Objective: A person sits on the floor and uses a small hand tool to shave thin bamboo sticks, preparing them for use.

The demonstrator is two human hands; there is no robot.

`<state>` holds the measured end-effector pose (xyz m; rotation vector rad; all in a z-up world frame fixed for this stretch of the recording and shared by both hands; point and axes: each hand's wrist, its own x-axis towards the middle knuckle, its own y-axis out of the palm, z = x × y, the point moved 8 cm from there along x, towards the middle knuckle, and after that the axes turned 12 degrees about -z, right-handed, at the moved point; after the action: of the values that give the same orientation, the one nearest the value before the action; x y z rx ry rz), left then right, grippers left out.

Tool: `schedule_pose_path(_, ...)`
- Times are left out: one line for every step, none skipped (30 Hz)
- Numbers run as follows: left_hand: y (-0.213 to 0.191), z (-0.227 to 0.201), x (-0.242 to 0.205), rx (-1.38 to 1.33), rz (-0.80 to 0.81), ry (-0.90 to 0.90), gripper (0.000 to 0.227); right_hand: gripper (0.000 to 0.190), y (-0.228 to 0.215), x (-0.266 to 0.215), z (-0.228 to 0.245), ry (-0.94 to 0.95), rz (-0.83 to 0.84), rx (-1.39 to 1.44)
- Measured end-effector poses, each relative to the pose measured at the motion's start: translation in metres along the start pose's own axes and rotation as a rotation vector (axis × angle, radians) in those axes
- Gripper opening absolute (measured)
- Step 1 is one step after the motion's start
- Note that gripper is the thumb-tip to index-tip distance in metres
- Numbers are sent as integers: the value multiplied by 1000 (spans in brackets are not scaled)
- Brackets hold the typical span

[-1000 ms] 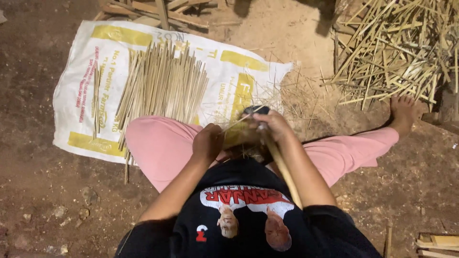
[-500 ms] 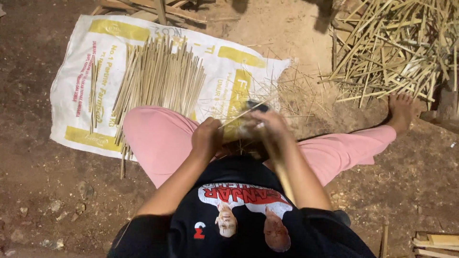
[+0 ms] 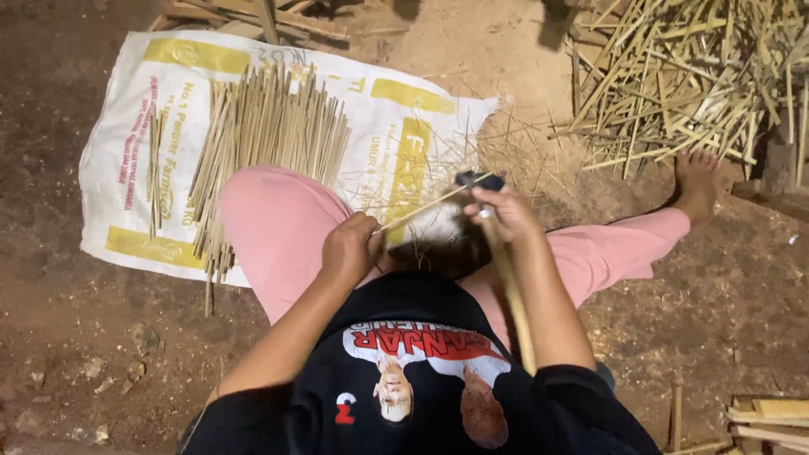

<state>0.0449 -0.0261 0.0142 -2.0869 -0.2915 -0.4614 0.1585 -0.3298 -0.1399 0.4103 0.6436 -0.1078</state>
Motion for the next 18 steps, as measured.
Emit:
schedule_pose_path(-3,-4,0,-1,8,2,15,15,-4,-8,12,3,-5,5)
schedule_pose_path(-6,-7,0,-6,12,-8,15,14,-7,-14,28,-22,-12,36)
schedule_pose_path(-9,-9,0,-10,16,-18,16,14,-9,-21,44,-47,-18,68)
schedule_pose_path(-13,-11,2,-11,14,-20,16,14,-27,-22,61,-47,-17,65)
schedule_pose_path(-19,-12,5,-34,-1,-36,16,16,-44,-24,77,4,2,165)
schedule_pose_path(-25,-12,7,-54,-22,-55,16,20,-57,-23,94,55,27,261)
schedule_pose_path(-24,-11,7,-52,-31,-61,16,20,-62,-26,89,56,34,253)
schedule_pose_path(-20,-13,5,-25,-9,-53,15,17,-68,-29,92,14,55,374)
schedule_pose_path(-15,-14,3,1,14,-46,15,18,-75,-32,94,-27,75,495)
schedule_pose_path(-12,-20,2,-2,12,-58,15,18,-57,-58,96,-21,75,483)
schedule_pose_path(-9,-28,1,8,5,-43,14,14,-38,-83,93,49,74,506)
schedule_pose_path(-7,-34,4,21,-8,-30,13,19,-15,-104,93,120,80,524)
schedule_pose_path(1,-37,3,21,-16,-45,13,19,-13,-101,79,127,85,509)
schedule_pose_path(8,-40,2,13,-16,-46,15,14,-5,-99,65,139,146,496)
schedule_pose_path(15,-43,2,5,-15,-48,18,13,3,-97,51,152,208,483)
schedule_pose_path(18,-50,3,8,-18,-64,18,13,9,-105,59,165,210,471)
schedule_pose_path(16,-62,4,-6,-80,-9,18,16,19,-115,71,95,250,397)
schedule_pose_path(11,-67,7,-9,-153,43,20,20,37,-120,82,26,305,317)
